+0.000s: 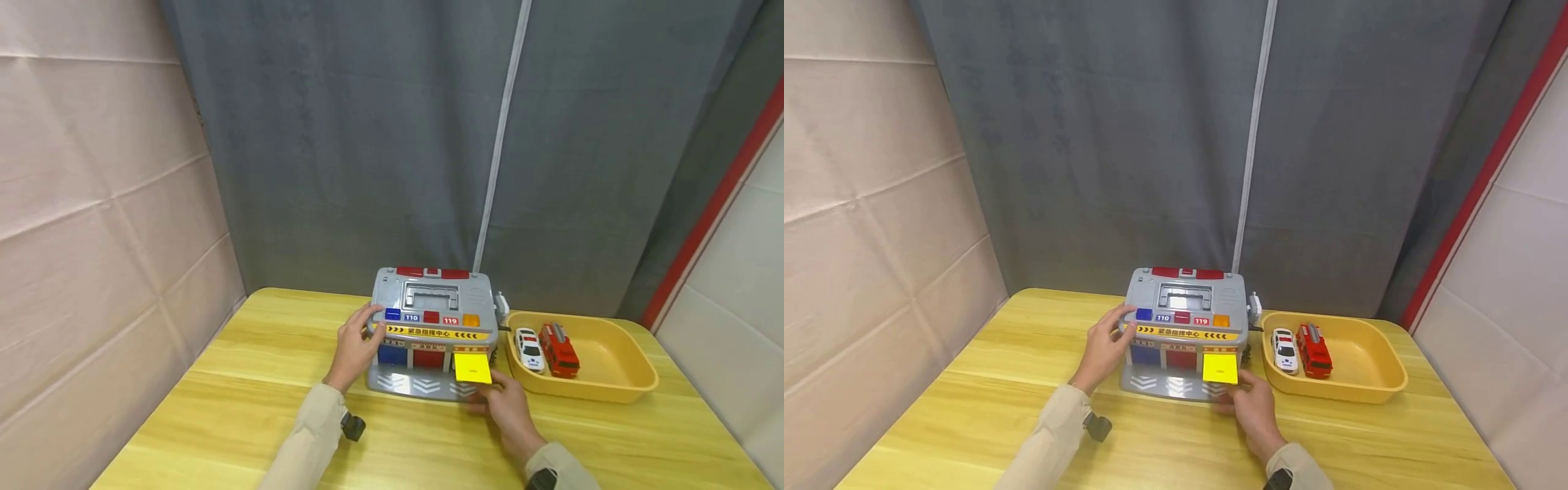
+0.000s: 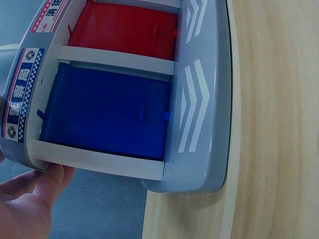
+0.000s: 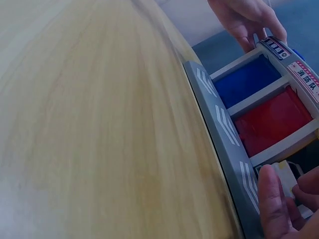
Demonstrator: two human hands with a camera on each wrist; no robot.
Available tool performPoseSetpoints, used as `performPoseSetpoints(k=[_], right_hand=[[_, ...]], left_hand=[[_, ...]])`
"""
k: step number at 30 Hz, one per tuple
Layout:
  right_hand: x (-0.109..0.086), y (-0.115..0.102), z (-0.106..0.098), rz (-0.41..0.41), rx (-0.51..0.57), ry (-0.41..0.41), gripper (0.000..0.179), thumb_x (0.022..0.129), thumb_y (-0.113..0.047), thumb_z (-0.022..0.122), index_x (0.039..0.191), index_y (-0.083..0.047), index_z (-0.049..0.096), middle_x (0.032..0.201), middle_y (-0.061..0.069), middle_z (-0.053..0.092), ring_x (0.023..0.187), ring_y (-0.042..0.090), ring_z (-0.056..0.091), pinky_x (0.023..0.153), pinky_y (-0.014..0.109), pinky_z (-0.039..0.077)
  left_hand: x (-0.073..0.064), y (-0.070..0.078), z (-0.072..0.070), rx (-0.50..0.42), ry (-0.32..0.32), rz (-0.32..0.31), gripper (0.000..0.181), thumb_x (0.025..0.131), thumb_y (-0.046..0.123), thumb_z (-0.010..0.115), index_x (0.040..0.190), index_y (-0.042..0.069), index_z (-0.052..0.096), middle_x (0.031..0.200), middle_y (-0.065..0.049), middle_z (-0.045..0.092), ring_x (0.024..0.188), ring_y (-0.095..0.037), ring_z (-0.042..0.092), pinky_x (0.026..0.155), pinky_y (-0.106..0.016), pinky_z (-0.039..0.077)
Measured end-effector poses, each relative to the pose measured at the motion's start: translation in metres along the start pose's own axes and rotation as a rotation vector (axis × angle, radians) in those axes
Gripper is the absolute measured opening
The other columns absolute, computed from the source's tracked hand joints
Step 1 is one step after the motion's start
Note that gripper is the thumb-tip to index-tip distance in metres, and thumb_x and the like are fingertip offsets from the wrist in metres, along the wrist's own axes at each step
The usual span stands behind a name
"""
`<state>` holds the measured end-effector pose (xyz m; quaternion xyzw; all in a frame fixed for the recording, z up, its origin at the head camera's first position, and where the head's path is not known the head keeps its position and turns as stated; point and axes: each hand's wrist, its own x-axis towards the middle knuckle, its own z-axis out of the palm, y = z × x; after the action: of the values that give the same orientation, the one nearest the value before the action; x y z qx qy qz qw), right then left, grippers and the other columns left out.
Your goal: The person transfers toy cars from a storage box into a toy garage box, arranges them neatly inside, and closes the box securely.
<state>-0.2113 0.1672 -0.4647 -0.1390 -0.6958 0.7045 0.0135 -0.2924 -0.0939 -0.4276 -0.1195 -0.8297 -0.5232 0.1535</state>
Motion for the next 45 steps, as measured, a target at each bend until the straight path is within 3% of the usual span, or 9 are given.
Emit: performPoseSetpoints(k=[7, 11, 18, 25, 30, 32, 35, 39, 45], right_hand=[[-0.001, -0.005, -0.007, -0.014, -0.001, 0.006, 0.045, 0.095, 0.007, 0.049, 0.140, 0.011, 0.047, 0.120, 0.027, 0.060, 0.075, 0.019, 0.066, 0.067, 0.036, 0.066], [-0.001, -0.012, -0.011, -0.058, -0.076, 0.029, 0.042, 0.098, 0.004, 0.046, 0.139, 0.009, 0.049, 0.132, 0.028, 0.053, 0.080, 0.014, 0.064, 0.070, 0.031, 0.065], [-0.002, -0.027, -0.016, -0.188, -0.276, 0.133, 0.030, 0.099, -0.003, 0.052, 0.127, 0.001, 0.061, 0.131, 0.020, 0.060, 0.096, 0.012, 0.056, 0.072, 0.014, 0.056], [-0.004, -0.038, -0.018, -0.259, -0.333, 0.210, 0.027, 0.099, -0.006, 0.057, 0.125, -0.002, 0.060, 0.127, 0.016, 0.059, 0.108, 0.020, 0.054, 0.074, 0.008, 0.049], [0.001, -0.046, -0.018, -0.417, -0.380, 0.230, 0.035, 0.093, -0.003, 0.066, 0.128, -0.003, 0.061, 0.123, 0.014, 0.058, 0.108, 0.019, 0.052, 0.076, 0.004, 0.048], [0.003, -0.049, -0.019, -0.497, -0.441, 0.216, 0.041, 0.090, -0.002, 0.069, 0.130, -0.004, 0.060, 0.126, 0.014, 0.056, 0.108, 0.022, 0.054, 0.079, 0.011, 0.055], [0.006, -0.051, -0.020, -0.624, -0.559, 0.182, 0.052, 0.086, -0.002, 0.074, 0.135, -0.005, 0.057, 0.130, 0.016, 0.055, 0.112, 0.028, 0.055, 0.088, 0.034, 0.062], [0.008, -0.051, -0.021, -0.765, -0.653, 0.118, 0.065, 0.080, -0.003, 0.078, 0.140, -0.006, 0.053, 0.136, 0.020, 0.054, 0.121, 0.036, 0.051, 0.100, 0.059, 0.053], [0.012, -0.054, -0.021, -0.860, -0.696, 0.038, 0.076, 0.075, -0.003, 0.080, 0.144, -0.006, 0.049, 0.144, 0.021, 0.051, 0.131, 0.040, 0.045, 0.108, 0.071, 0.038]], left_hand=[[0.000, 0.000, 0.000, 0.008, 0.002, -0.001, 0.033, 0.097, 0.026, 0.063, 0.129, 0.019, 0.065, 0.155, -0.019, 0.046, 0.131, -0.045, 0.056, 0.103, -0.056, 0.055], [0.001, -0.001, 0.001, 0.014, 0.006, 0.001, 0.032, 0.097, 0.026, 0.063, 0.129, 0.019, 0.065, 0.154, -0.019, 0.047, 0.131, -0.045, 0.056, 0.102, -0.056, 0.055], [0.001, -0.002, 0.001, 0.013, 0.008, 0.006, 0.033, 0.098, 0.028, 0.062, 0.129, 0.019, 0.065, 0.154, -0.018, 0.047, 0.131, -0.045, 0.056, 0.103, -0.056, 0.055], [0.001, -0.001, 0.001, 0.009, 0.007, -0.001, 0.033, 0.097, 0.027, 0.063, 0.129, 0.019, 0.064, 0.154, -0.018, 0.047, 0.131, -0.045, 0.056, 0.103, -0.056, 0.055], [0.000, -0.001, 0.001, 0.007, 0.007, -0.005, 0.033, 0.097, 0.027, 0.063, 0.129, 0.020, 0.064, 0.155, -0.018, 0.046, 0.131, -0.045, 0.056, 0.103, -0.056, 0.055], [0.000, -0.001, 0.001, 0.006, 0.010, -0.007, 0.033, 0.097, 0.027, 0.063, 0.129, 0.020, 0.065, 0.155, -0.018, 0.046, 0.131, -0.045, 0.056, 0.103, -0.056, 0.055], [0.000, -0.001, 0.001, 0.008, 0.011, -0.008, 0.033, 0.097, 0.026, 0.063, 0.129, 0.020, 0.065, 0.155, -0.018, 0.046, 0.131, -0.045, 0.056, 0.103, -0.055, 0.055], [0.000, -0.002, 0.002, 0.012, 0.012, -0.006, 0.033, 0.097, 0.027, 0.063, 0.129, 0.020, 0.065, 0.154, -0.018, 0.047, 0.131, -0.044, 0.056, 0.103, -0.055, 0.055], [0.001, -0.002, 0.002, 0.010, 0.014, 0.001, 0.033, 0.097, 0.026, 0.063, 0.129, 0.019, 0.065, 0.154, -0.018, 0.047, 0.130, -0.045, 0.057, 0.102, -0.055, 0.056]])
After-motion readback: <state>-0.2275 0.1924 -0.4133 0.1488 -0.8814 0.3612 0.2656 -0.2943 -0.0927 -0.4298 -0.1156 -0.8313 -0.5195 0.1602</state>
